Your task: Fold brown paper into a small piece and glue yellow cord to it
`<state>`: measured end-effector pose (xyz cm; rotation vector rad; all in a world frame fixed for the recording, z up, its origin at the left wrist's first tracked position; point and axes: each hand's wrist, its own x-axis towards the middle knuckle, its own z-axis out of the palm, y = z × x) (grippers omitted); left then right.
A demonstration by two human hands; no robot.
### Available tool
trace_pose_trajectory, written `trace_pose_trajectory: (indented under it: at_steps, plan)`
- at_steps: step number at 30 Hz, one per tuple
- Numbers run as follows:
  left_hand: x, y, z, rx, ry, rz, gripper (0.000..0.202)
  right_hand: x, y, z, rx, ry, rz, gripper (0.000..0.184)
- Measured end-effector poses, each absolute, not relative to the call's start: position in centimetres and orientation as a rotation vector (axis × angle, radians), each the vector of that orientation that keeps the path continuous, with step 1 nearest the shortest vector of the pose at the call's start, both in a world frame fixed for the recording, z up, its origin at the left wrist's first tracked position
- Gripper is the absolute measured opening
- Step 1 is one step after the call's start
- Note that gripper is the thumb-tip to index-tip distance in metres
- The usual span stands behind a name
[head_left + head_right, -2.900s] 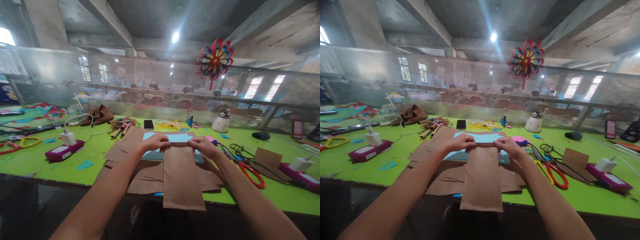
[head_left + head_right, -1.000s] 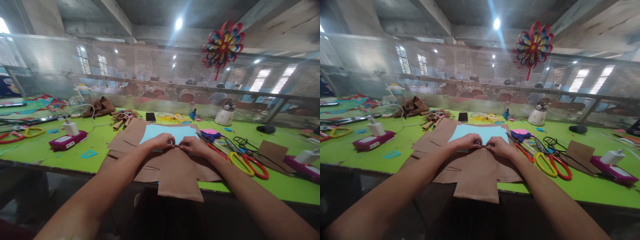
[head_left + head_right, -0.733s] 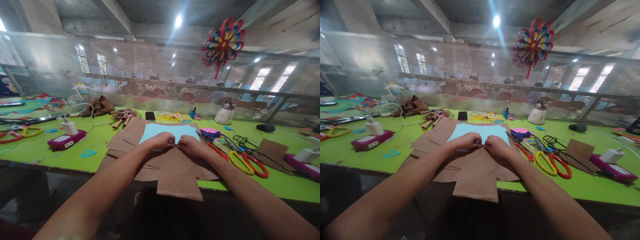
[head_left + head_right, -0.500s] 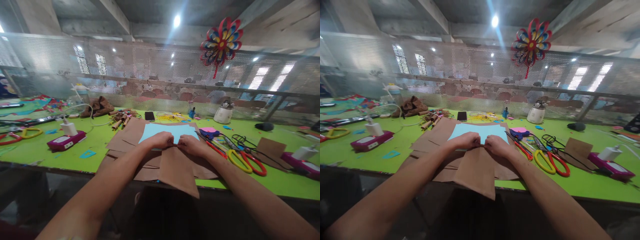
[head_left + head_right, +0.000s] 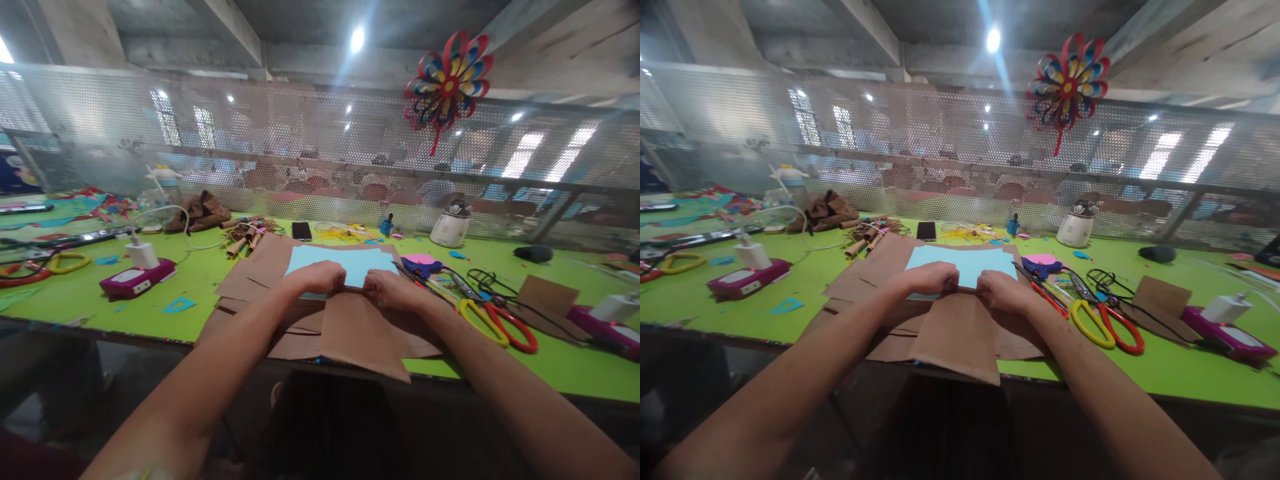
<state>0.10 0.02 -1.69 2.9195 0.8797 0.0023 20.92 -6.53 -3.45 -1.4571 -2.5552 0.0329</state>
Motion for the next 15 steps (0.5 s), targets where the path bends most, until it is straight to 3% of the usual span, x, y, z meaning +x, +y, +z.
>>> trace_pose_trajectory:
  at_steps: [15]
  plan:
    - [0.1, -1.6, -0.8, 3.092, 0.881, -0.028, 0.016, 20.5, -7.8, -3.1, -1.582, -2.664, -0.267, 0.013]
